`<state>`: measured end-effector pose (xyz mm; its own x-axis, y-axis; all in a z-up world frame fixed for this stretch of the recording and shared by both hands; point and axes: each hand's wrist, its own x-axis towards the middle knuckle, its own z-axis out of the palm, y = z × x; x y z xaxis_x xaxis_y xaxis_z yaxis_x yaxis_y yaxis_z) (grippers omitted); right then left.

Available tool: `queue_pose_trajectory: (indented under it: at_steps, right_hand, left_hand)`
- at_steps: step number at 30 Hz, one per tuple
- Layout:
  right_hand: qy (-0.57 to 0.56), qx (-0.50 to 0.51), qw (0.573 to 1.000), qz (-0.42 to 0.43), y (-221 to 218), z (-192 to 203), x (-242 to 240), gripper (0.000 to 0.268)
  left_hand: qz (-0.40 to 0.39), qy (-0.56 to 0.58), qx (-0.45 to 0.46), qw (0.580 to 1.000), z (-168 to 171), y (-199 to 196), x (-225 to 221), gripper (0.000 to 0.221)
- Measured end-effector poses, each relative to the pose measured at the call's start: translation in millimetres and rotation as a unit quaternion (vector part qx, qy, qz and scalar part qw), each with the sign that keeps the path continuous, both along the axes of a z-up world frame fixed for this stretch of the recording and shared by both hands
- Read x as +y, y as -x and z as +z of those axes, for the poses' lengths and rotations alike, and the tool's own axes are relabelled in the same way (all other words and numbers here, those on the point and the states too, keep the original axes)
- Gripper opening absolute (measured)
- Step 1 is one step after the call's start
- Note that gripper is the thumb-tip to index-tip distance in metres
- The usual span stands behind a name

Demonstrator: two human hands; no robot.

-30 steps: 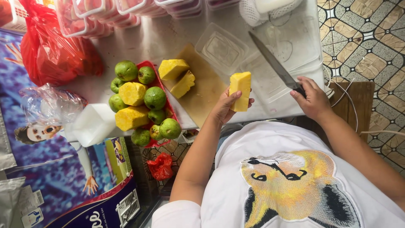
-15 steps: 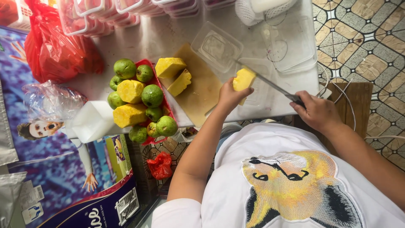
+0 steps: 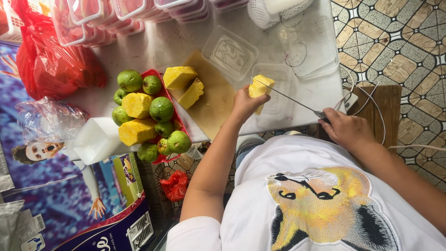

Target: Slicing pineapple into small pieces and placing them into a plastic container

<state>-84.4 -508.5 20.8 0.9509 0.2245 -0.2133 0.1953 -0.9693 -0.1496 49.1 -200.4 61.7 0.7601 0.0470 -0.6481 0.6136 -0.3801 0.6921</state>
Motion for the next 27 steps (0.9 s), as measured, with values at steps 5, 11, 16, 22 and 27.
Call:
queue_pose_trajectory:
  at_steps: [5, 11, 16, 22, 27]
  right_hand:
    - [0.0, 0.077, 0.997, -0.024, -7, -1, 22, 0.036]
    - [-0.033, 0.168, 0.985, -0.037, -27, 18, 43, 0.036]
    - [-0.049, 0.198, 0.978, -0.046, -47, 48, 58, 0.035]
    - [-0.041, 0.216, 0.975, -0.039, -40, 60, 56, 0.035]
    - [-0.018, 0.281, 0.958, -0.051, -34, 86, 50, 0.035]
  left_hand:
    - [-0.027, -0.032, -0.033, 0.999, -37, 9, 10, 0.055]
    - [-0.037, -0.029, -0.065, 0.997, -50, 16, 19, 0.056]
    - [-0.012, -0.001, -0.064, 0.998, -48, 15, 13, 0.051]
    - [-0.001, 0.038, -0.052, 0.998, -50, 21, 10, 0.047]
    - [-0.049, -0.07, -0.078, 0.993, -60, 12, 32, 0.049]
